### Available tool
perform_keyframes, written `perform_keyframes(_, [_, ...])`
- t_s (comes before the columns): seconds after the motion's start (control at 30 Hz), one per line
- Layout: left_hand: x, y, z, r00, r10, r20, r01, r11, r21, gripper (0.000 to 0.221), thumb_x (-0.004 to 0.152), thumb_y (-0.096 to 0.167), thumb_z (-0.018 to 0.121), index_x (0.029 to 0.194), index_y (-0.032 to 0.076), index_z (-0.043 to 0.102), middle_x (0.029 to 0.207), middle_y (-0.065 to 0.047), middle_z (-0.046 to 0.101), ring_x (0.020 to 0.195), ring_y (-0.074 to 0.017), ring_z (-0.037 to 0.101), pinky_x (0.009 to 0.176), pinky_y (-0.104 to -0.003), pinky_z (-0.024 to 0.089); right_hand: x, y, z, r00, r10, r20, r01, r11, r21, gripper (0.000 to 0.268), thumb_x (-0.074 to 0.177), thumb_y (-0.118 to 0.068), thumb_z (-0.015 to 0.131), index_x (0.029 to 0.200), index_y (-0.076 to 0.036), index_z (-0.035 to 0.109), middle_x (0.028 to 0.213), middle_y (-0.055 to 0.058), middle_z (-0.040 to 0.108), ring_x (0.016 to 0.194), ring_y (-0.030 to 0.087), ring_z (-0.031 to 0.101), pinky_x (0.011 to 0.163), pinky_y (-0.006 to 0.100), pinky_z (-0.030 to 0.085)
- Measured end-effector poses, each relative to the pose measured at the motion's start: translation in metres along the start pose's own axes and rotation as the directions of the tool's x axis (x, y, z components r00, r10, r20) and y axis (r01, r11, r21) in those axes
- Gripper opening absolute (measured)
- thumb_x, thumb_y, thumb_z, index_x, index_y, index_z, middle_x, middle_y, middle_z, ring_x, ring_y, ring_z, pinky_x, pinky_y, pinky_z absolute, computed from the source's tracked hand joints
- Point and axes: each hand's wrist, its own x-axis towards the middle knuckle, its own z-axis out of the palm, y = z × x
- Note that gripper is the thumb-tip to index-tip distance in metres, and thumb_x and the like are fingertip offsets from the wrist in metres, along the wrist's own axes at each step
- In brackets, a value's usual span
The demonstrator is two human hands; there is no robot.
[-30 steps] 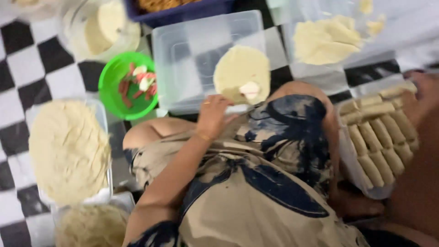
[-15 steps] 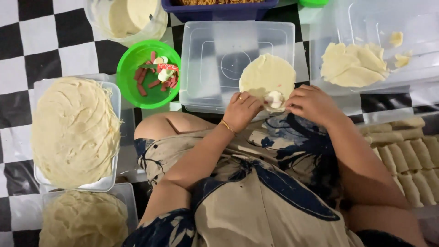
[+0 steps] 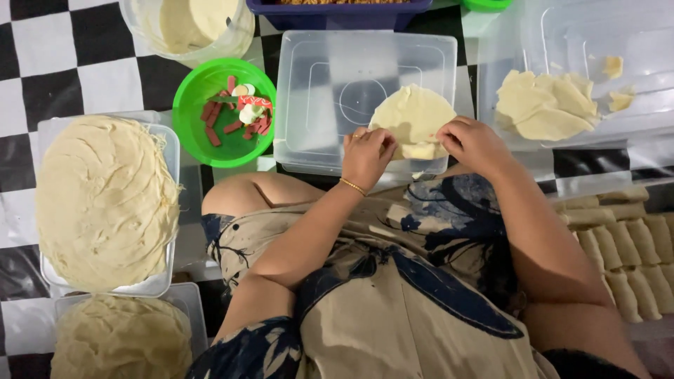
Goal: Assembling food wraps by placing sausage and egg slices on dough, adding sauce with a spoon, and rolling them up.
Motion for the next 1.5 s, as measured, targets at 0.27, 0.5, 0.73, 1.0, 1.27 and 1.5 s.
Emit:
perform_keyframes(0.27, [-0.005,0.001,0.003,0.998,0.023,-0.064,-0.026,0.999,-0.04,0.018,0.085,0.038,0.078,0.093,0.032,0.063,0.08,0.009,0.072,0.095,-0.0155,0.065,0.09,-0.035,0.043,-0.01,-0.013,-0.002,0.998,0.059,0.01,-0.06,0.966,0.252,0.007,0.093,-0.011,0.077,0.097,-0.007,0.073,0.087,0.013,0.069,0.091,0.032,0.068,0.078,0.043,0.055])
perform_keyframes(0.5, [0.003,0.003,-0.002,0.998,-0.018,-0.054,0.018,1.0,-0.004,0.016,0.086,0.036,0.077,0.093,0.031,0.063,0.081,0.009,0.072,0.096,-0.017,0.065,0.092,-0.037,0.043,0.015,-0.007,-0.001,1.0,-0.023,-0.006,0.024,0.996,0.088,0.005,0.092,-0.008,0.078,0.097,-0.007,0.076,0.092,0.011,0.071,0.093,0.033,0.068,0.078,0.042,0.057])
perform_keyframes(0.73, [0.007,-0.001,-0.001,0.993,-0.079,0.092,0.075,0.996,0.039,0.017,0.086,0.043,0.076,0.095,0.035,0.063,0.085,0.011,0.073,0.101,-0.0164,0.065,0.097,-0.037,0.04,0.013,-0.02,0.003,0.979,-0.174,-0.102,0.174,0.985,-0.015,0.016,0.097,-0.003,0.067,0.106,-0.008,0.079,0.113,0.01,0.073,0.107,0.033,0.066,0.088,0.042,0.055])
perform_keyframes(1.0, [0.008,0.006,-0.026,0.941,-0.178,0.289,0.162,0.984,0.078,0.015,0.092,0.033,0.068,0.106,0.035,0.064,0.092,0.008,0.076,0.11,-0.0168,0.065,0.103,-0.04,0.037,0.02,-0.049,0.02,0.899,-0.437,0.003,0.406,0.833,-0.376,0.02,0.088,-0.007,0.068,0.101,-0.017,0.079,0.114,-0.006,0.075,0.12,0.019,0.058,0.092,0.038,0.043])
perform_keyframes(1.27, [-0.02,-0.024,-0.029,0.979,0.181,0.099,-0.2,0.947,0.252,0.016,0.089,0.038,0.072,0.095,0.025,0.067,0.09,0.001,0.065,0.095,-0.0248,0.067,0.082,-0.039,0.047,0.008,-0.046,0.04,0.951,-0.308,-0.005,0.272,0.847,-0.458,0.033,0.084,-0.018,0.067,0.116,-0.027,0.072,0.132,0.0,0.057,0.124,0.027,0.047,0.097,0.046,0.04])
perform_keyframes(1.5, [0.007,0.019,-0.052,0.898,0.437,-0.058,-0.398,0.86,0.32,0.001,0.097,0.023,0.064,0.096,0.024,0.063,0.089,0.0,0.068,0.084,-0.0214,0.072,0.082,-0.034,0.054,-0.006,0.069,0.059,0.906,0.365,-0.215,-0.344,0.93,0.126,0.051,0.097,-0.019,0.057,0.148,-0.015,0.057,0.134,0.019,0.054,0.115,0.047,0.06,0.094,0.057,0.052])
